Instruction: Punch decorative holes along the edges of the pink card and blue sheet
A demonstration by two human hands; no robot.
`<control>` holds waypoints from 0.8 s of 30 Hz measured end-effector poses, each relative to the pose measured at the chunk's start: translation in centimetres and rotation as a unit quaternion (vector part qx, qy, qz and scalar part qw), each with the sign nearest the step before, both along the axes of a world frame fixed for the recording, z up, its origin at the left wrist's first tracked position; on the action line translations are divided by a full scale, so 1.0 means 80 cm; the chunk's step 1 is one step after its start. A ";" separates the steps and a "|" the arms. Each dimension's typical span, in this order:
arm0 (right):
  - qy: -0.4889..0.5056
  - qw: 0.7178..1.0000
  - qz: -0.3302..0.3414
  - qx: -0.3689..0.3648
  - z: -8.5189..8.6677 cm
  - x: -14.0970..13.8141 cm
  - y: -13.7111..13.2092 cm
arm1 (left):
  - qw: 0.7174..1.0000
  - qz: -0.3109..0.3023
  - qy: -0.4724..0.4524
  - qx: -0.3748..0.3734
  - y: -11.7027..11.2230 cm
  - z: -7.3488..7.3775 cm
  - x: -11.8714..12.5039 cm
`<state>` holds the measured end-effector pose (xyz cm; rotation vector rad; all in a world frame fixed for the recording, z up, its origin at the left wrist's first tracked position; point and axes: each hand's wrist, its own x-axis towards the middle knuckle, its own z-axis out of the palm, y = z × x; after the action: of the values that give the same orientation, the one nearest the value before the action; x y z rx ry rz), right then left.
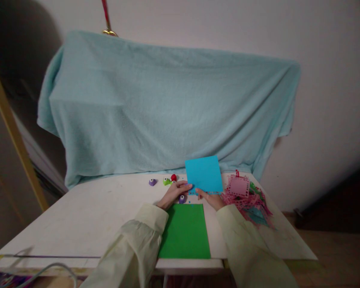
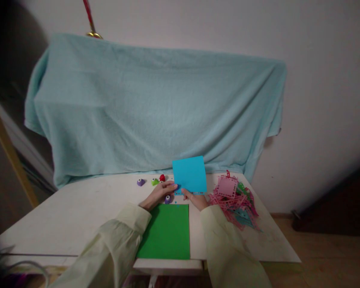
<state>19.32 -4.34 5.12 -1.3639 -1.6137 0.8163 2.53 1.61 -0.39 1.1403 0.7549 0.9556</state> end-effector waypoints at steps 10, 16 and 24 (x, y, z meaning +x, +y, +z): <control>-0.025 0.999 0.006 -0.035 0.006 -0.002 -0.003 | 1.000 -0.012 0.005 0.009 -0.002 0.005 -0.002; -0.039 0.998 -0.001 -0.047 0.006 -0.001 -0.004 | 1.000 -0.008 0.002 -0.006 -0.001 0.006 -0.002; -0.054 0.996 -0.001 -0.071 0.003 -0.005 -0.002 | 1.000 0.000 0.002 0.009 -0.001 -0.001 0.001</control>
<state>18.92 -4.51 5.37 -1.5328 -1.6623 0.8827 2.58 1.50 -0.43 1.1579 0.7511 0.9613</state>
